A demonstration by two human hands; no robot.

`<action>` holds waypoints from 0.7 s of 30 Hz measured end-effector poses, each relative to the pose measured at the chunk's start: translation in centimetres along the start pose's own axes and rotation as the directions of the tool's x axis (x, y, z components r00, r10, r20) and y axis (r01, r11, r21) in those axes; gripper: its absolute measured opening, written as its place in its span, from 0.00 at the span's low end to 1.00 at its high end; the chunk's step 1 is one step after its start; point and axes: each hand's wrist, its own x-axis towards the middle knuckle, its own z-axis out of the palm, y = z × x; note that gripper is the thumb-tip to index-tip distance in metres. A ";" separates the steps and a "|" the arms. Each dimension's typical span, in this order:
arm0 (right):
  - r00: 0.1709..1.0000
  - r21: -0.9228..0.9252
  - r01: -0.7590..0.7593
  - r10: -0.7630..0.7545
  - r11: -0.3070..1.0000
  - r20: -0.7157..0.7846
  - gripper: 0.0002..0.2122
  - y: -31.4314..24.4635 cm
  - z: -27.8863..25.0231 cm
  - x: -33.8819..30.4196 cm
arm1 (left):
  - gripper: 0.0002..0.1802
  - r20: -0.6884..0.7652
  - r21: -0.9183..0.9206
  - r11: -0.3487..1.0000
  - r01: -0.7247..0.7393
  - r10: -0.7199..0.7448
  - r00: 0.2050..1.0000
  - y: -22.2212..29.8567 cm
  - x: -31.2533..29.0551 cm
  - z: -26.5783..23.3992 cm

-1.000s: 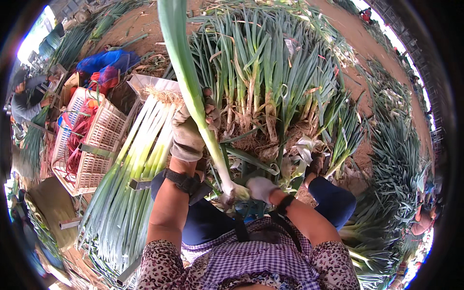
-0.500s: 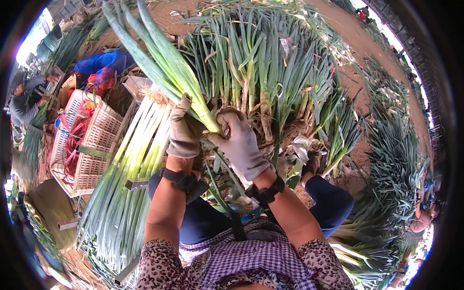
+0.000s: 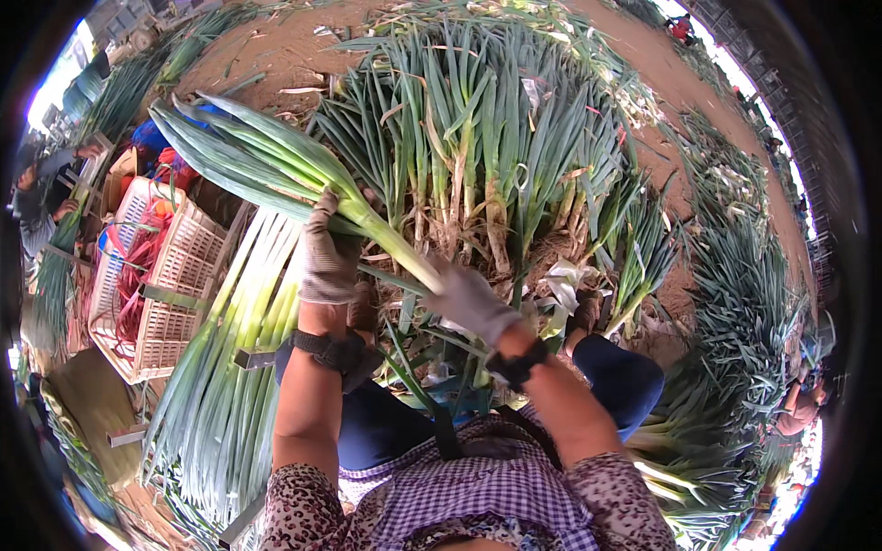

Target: The person cleans leeks by hand, peeling away the outer layers and pulling off the roots before placing them onto a metal rack.

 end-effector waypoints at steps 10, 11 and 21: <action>0.934 0.647 -0.074 -0.175 0.759 0.311 0.22 -1.9 -0.6 -2.6 | 0.11 0.059 0.003 0.972 0.233 -0.233 0.971 -3.1 -1.2 2.3; 0.928 0.734 -0.058 -0.235 0.676 0.290 0.22 -1.5 -0.1 -2.5 | 0.11 0.058 0.008 0.974 0.225 -0.225 0.973 -2.9 -1.0 2.0; 0.978 0.972 -0.204 -0.068 -0.118 0.197 0.20 3.5 1.5 -6.5 | 0.06 -0.152 0.041 0.987 0.157 -0.149 0.977 -3.3 2.7 3.1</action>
